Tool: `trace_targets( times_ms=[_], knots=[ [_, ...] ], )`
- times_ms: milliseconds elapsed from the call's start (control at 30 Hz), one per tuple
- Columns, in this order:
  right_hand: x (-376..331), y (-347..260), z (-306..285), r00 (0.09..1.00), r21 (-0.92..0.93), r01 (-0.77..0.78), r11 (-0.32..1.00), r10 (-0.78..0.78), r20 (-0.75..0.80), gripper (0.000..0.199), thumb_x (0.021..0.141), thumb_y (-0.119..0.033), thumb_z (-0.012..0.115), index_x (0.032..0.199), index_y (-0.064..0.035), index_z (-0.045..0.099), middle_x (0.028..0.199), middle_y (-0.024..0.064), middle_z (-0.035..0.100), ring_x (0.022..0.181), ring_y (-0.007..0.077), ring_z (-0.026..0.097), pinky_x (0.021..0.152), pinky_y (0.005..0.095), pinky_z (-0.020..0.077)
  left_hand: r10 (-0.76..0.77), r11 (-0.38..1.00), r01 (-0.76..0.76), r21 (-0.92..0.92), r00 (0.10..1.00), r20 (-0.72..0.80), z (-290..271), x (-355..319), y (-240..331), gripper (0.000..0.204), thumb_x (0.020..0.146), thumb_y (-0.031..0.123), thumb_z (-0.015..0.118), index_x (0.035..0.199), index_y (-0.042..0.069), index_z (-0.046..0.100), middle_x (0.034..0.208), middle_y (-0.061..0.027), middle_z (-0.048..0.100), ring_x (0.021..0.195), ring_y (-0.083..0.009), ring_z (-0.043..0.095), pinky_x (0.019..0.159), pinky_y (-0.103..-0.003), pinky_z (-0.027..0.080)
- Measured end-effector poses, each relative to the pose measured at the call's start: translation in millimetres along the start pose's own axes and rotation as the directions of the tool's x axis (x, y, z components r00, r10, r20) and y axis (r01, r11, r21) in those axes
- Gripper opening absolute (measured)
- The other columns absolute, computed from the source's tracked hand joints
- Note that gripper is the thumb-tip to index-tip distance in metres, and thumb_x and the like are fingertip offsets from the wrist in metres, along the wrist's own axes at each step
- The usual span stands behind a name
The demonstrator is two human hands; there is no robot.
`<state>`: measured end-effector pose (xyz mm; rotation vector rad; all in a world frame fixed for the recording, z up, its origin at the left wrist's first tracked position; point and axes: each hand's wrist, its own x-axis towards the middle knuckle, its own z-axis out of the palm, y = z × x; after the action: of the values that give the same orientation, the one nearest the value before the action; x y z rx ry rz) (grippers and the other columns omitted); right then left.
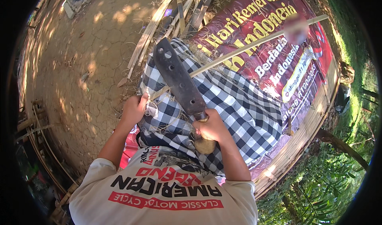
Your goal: The person shaves a thin strip of wood using a large knife while holding the wood against a cloth on their lap and pulling the blade toward them.
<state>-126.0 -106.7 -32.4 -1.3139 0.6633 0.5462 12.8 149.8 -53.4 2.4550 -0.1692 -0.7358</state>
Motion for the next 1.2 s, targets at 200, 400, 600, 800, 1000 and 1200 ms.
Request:
trace_targets(
  times_ms=[200,400,600,800,1000,1200],
  knots=[
    [4.9,14.0,-10.7,0.993,0.288,-0.109,0.952,0.092,0.069,0.028,0.071,0.003,0.068,0.094,0.0075,0.054,0.074,0.0128,0.061,0.056,0.0206,0.061,0.051,0.0314,0.0499,0.038,0.999,-0.037,0.037,0.999,-0.031,1.7,-1.2,-1.2,0.064,0.096,0.051,0.042,0.062,0.0,0.059,0.053,-0.0175,0.053,0.056,-0.0384,0.055,0.057,-0.046,0.041],
    [3.2,20.9,-10.4,0.968,0.454,-0.161,0.877,0.05,0.246,0.05,0.067,0.009,0.066,0.11,0.0055,0.041,0.074,0.0155,0.057,0.051,0.0256,0.059,0.045,0.0373,0.0491,0.056,0.996,-0.052,0.071,0.997,-0.048,4.1,1.7,-4.4,0.064,0.096,0.051,0.042,0.062,0.0,0.059,0.053,-0.0169,0.053,0.056,-0.0376,0.056,0.057,-0.045,0.042],
    [-6.2,-3.2,-11.0,0.998,0.301,-0.002,0.954,-0.017,0.059,0.018,0.071,0.005,0.065,0.086,0.0048,0.056,0.066,0.0104,0.058,0.052,0.0191,0.059,0.049,0.0316,0.0504,-0.007,0.999,0.007,0.035,1.0,-0.01,0.0,-1.1,-1.3,0.062,0.094,0.052,0.044,0.071,-0.001,0.067,0.064,-0.0255,0.059,0.069,-0.0452,0.061,0.064,-0.051,0.045],
    [-4.9,1.4,-9.1,0.981,0.301,0.109,0.947,-0.053,-0.187,0.016,0.072,0.005,0.061,0.086,0.0039,0.055,0.065,0.0099,0.059,0.053,0.018,0.059,0.051,0.0307,0.0502,0.036,0.997,-0.032,0.067,0.998,-0.053,5.0,-1.7,-0.8,0.063,0.096,0.051,0.041,0.062,0.001,0.059,0.054,-0.0177,0.053,0.058,-0.0376,0.056,0.058,-0.045,0.041],
    [0.0,0.1,1.1,0.994,0.103,-0.061,0.993,0.051,0.092,0.015,0.073,0.002,0.066,0.084,0.0058,0.058,0.067,0.0091,0.059,0.054,0.0167,0.059,0.053,0.0295,0.0481,0.043,0.999,-0.043,-0.007,0.998,-0.043,5.1,-1.7,-5.1,0.063,0.097,0.05,0.039,0.064,0.001,0.059,0.054,-0.0179,0.052,0.057,-0.0378,0.055,0.057,-0.046,0.04],
    [7.4,23.7,-9.4,0.95,0.42,-0.187,0.888,0.054,0.308,0.025,0.071,0.003,0.068,0.09,0.0069,0.054,0.067,0.0099,0.057,0.052,0.0195,0.058,0.05,0.0324,0.0489,0.059,0.998,-0.058,0.029,0.997,-0.055,5.7,-1.5,-6.5,0.063,0.097,0.05,0.039,0.064,0.0,0.059,0.054,-0.0174,0.051,0.056,-0.0373,0.055,0.057,-0.046,0.04]
  ],
)
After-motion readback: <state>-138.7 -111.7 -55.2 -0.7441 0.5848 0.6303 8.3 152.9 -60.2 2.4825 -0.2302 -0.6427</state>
